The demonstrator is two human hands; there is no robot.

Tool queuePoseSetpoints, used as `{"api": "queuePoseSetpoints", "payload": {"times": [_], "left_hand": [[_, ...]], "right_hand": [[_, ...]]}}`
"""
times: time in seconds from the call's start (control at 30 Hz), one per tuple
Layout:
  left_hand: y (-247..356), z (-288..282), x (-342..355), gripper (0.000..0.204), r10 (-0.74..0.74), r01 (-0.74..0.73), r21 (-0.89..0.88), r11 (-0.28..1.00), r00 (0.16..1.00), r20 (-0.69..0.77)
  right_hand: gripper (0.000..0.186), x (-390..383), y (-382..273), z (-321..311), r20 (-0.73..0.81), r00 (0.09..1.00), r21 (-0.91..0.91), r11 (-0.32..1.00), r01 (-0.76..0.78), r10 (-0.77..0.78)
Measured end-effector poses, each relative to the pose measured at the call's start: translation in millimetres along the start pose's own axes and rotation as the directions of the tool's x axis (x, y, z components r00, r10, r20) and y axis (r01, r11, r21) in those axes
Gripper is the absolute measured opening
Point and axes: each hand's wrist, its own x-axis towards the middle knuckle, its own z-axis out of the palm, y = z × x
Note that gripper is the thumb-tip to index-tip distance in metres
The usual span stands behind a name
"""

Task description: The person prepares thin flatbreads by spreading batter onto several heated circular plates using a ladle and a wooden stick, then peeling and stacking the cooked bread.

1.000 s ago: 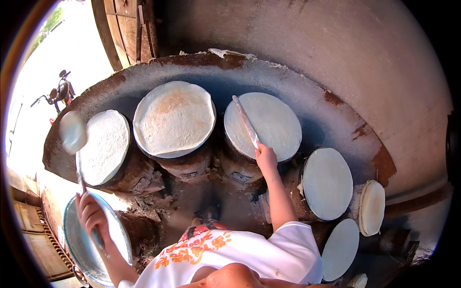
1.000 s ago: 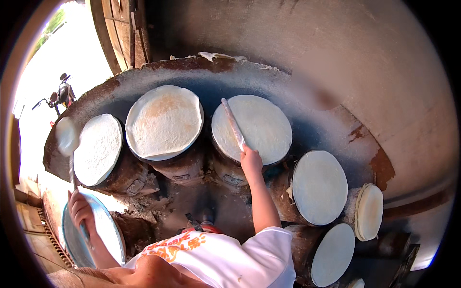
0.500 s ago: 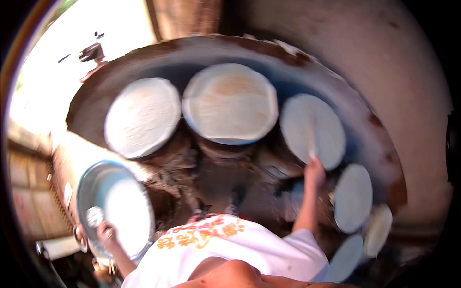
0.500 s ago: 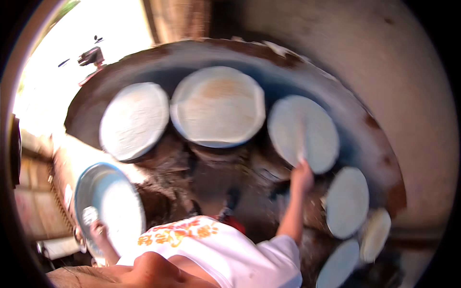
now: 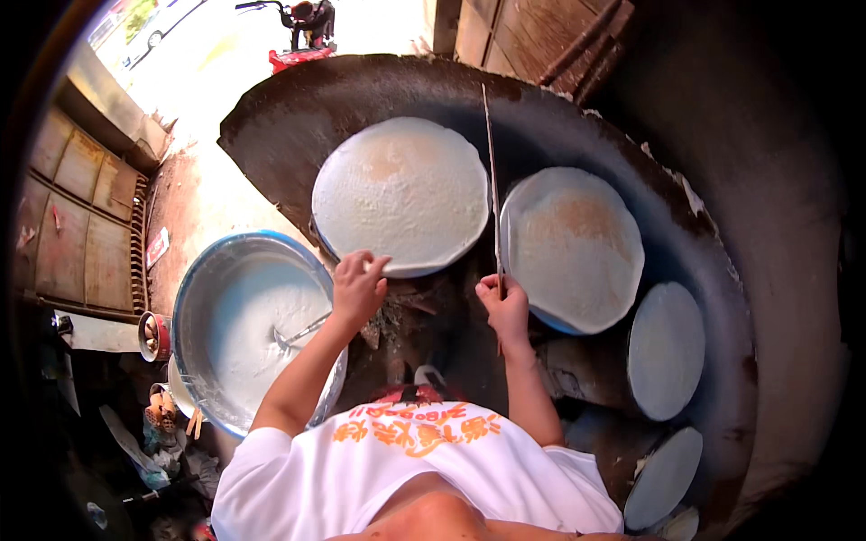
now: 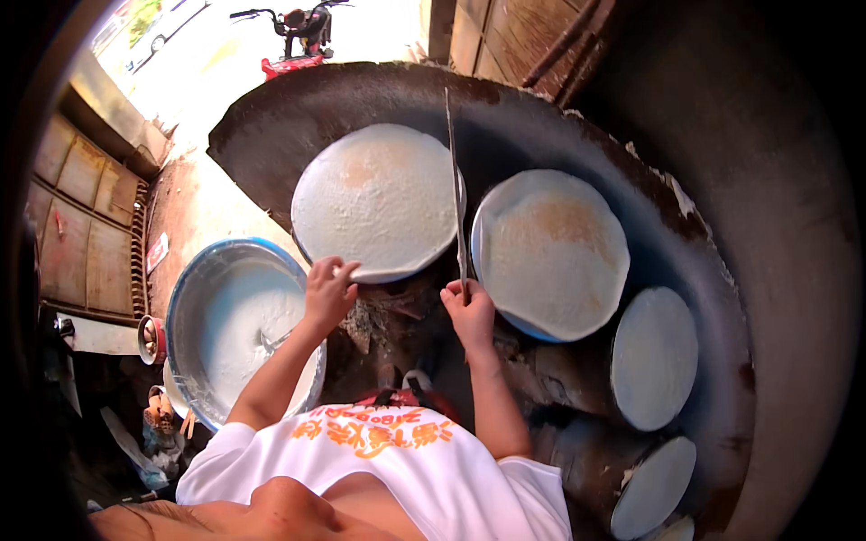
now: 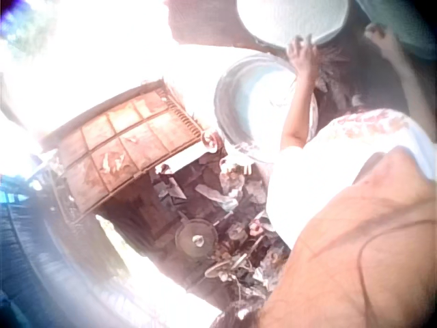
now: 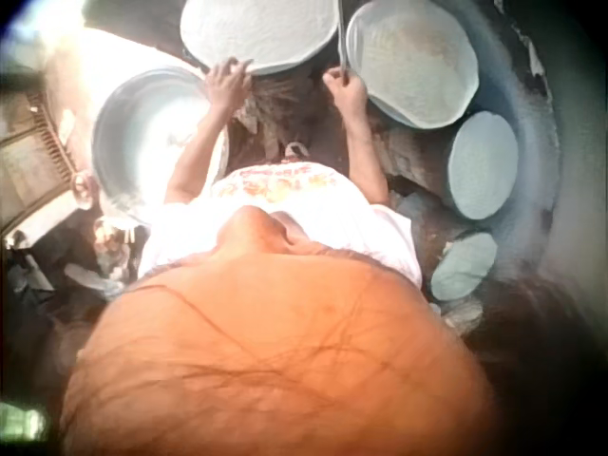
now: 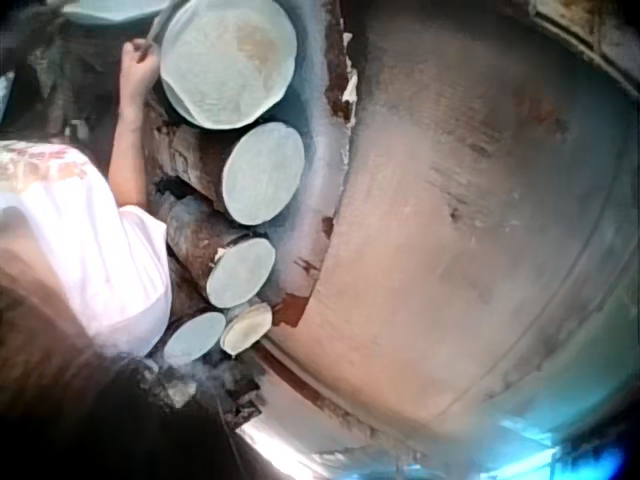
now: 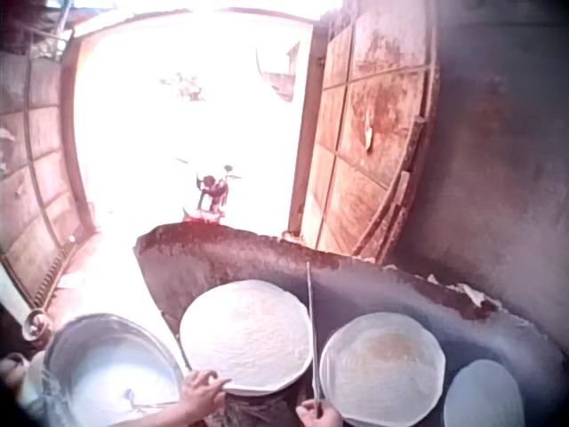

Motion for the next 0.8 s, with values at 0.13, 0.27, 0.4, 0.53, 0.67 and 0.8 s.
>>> {"api": "queuePoseSetpoints", "payload": {"times": [0.13, 0.27, 0.4, 0.53, 0.67, 0.8], "left_hand": [[-18, 24, 23, 0.025, 0.092, -0.093, 0.019, 0.995, 0.995, 0.037], [-28, 24, 37, 0.007, 0.323, -0.322, -0.132, 0.938, 0.946, -0.015], [-30, 5, 67, 0.009, 0.316, -0.32, -0.132, 0.938, 0.948, -0.045], [-41, -12, 90, 0.012, 0.277, -0.298, -0.153, 0.942, 0.95, -0.143], [-40, -41, 131, 0.015, 0.312, -0.342, -0.115, 0.933, 0.924, -0.221], [-26, -86, 177, 0.017, 0.472, -0.489, -0.026, 0.872, 0.854, -0.219]], "right_hand": [[0.011, 20, 5, 5, 0.026, 0.996, 0.093, 0.991, -0.092, 0.09], [0.01, 34, 7, -4, 0.057, 0.976, 0.18, 0.959, -0.218, 0.211], [0.01, 52, 14, 1, -0.02, 0.997, 0.188, 0.979, -0.073, 0.078], [0.015, 68, -4, 15, 0.008, 0.992, 0.167, 0.978, -0.128, 0.128], [0.027, 109, -47, 40, 0.032, 0.979, 0.321, 0.926, -0.2, 0.2], [0.041, 145, -84, 37, 0.023, 0.964, 0.495, 0.835, -0.242, 0.266]]}}
